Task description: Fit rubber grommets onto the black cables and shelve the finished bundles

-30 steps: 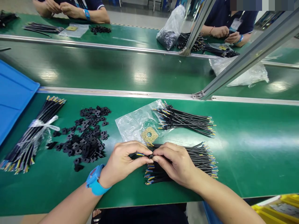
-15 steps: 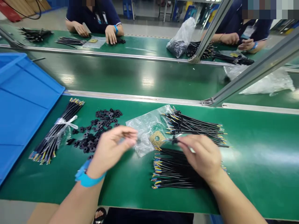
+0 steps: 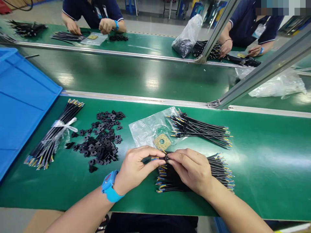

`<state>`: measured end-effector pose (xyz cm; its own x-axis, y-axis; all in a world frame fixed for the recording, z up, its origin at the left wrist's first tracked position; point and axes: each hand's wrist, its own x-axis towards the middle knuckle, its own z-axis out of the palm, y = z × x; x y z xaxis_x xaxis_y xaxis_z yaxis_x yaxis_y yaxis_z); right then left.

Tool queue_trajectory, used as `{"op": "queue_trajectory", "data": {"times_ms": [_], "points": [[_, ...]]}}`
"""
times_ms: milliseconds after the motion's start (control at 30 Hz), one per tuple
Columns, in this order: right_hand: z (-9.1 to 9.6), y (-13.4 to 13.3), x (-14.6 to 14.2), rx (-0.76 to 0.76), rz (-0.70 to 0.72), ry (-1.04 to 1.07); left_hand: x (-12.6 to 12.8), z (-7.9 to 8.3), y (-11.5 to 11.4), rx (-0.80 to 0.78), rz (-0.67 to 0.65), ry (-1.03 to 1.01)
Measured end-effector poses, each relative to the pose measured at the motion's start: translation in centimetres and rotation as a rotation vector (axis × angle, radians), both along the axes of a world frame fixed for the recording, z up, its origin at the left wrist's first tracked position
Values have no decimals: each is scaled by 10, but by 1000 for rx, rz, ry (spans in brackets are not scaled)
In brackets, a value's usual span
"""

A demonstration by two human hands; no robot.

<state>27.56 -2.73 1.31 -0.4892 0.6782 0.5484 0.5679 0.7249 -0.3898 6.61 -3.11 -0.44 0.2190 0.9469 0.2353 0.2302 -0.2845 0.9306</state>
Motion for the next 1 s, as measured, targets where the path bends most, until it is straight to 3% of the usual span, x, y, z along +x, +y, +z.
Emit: {"op": "queue_trajectory", "data": {"times_ms": [133, 233, 300, 367, 433, 567, 633, 800, 900, 1000], "points": [[4, 10, 15, 62, -32, -48, -25, 7, 10, 29, -1, 84], [1, 32, 43, 198, -203, -122, -71, 13, 21, -20, 286, 293], [-4, 47, 62, 247, -306, -181, -99, 15, 26, -38, 430, 549], [-6, 55, 73, 245, -361, -245, -115, 14, 28, -58, 394, 830], [-6, 55, 77, 188, -325, -287, -116, 11, 29, -90, 289, 1044], [-5, 39, 71, -119, -44, -370, -100, 3, 34, -157, 160, 1260], [-6, 32, 65, -270, 17, -462, -97, -2, 35, -144, 124, 1270], [-8, 29, 49, -495, -4, -562, -111, -23, 38, 51, 111, 1075], [-4, 29, 44, -549, -33, -521, -115, -30, 42, 91, 207, 844], [-1, 29, 42, -593, -61, -412, -112, -24, 42, -3, 337, 734]]}}
